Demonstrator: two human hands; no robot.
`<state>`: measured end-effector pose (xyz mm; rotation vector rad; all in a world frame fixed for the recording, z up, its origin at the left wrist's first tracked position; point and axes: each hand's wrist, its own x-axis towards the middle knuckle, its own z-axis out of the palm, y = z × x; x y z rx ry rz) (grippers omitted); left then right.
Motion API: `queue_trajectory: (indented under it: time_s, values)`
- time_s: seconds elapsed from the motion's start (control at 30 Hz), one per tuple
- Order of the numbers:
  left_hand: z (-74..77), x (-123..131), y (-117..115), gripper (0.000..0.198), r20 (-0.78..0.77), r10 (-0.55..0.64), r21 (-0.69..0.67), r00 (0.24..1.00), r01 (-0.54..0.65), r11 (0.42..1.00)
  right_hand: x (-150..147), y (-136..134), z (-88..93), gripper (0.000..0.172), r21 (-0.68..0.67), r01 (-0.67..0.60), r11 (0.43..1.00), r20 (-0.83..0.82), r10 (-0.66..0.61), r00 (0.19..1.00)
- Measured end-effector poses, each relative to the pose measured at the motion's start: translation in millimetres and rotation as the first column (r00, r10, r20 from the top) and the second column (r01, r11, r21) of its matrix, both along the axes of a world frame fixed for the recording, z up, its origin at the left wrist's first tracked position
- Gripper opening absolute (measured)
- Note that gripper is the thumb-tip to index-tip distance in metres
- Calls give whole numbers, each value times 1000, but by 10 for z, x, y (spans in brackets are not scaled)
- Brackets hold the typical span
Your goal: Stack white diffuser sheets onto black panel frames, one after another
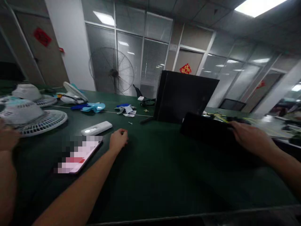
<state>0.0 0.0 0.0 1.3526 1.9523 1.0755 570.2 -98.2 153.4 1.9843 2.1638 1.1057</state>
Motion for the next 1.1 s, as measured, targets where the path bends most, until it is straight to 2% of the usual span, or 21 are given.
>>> queue_trajectory:
  time_s: [0.13,0.23,0.33,0.4,0.5,0.57,0.7,0.83,1.0,1.1]
  values:
    - [-2,23,5,22,21,14,8,1000,-14,1000,1,-12,23,45,-5,-61,998,1,61,998]
    - [-19,14,17,23,36,-35,26,999,34,999,-191,-118,-25,44,-30,-92,995,-21,92,996]
    - [-55,4,39,28,24,-45,47,999,43,998,-489,-282,-168,38,-68,-139,988,-31,137,990]
    - [-82,2,56,31,17,-42,53,999,41,998,-674,-378,-303,36,-68,-227,971,-35,225,974]
    - [-109,-1,74,33,20,-39,55,999,38,998,-876,-452,-483,44,-5,-390,921,-25,390,920]
    - [-110,-1,76,33,22,-34,55,999,33,998,-973,-457,-538,44,34,-444,895,-17,445,895]
    - [-90,1,64,33,13,-37,58,999,36,998,-1096,-428,-505,36,15,-385,923,1,385,923]
    - [-85,-1,63,33,9,-42,57,999,42,998,-1061,-405,-517,42,43,-333,942,94,328,940]
    - [-100,-1,74,33,10,-47,50,999,46,998,-847,-365,-760,46,41,-257,965,141,249,958]
    - [-109,-8,71,33,9,-59,48,998,58,997,-703,-313,-917,35,-11,-163,986,81,164,983]
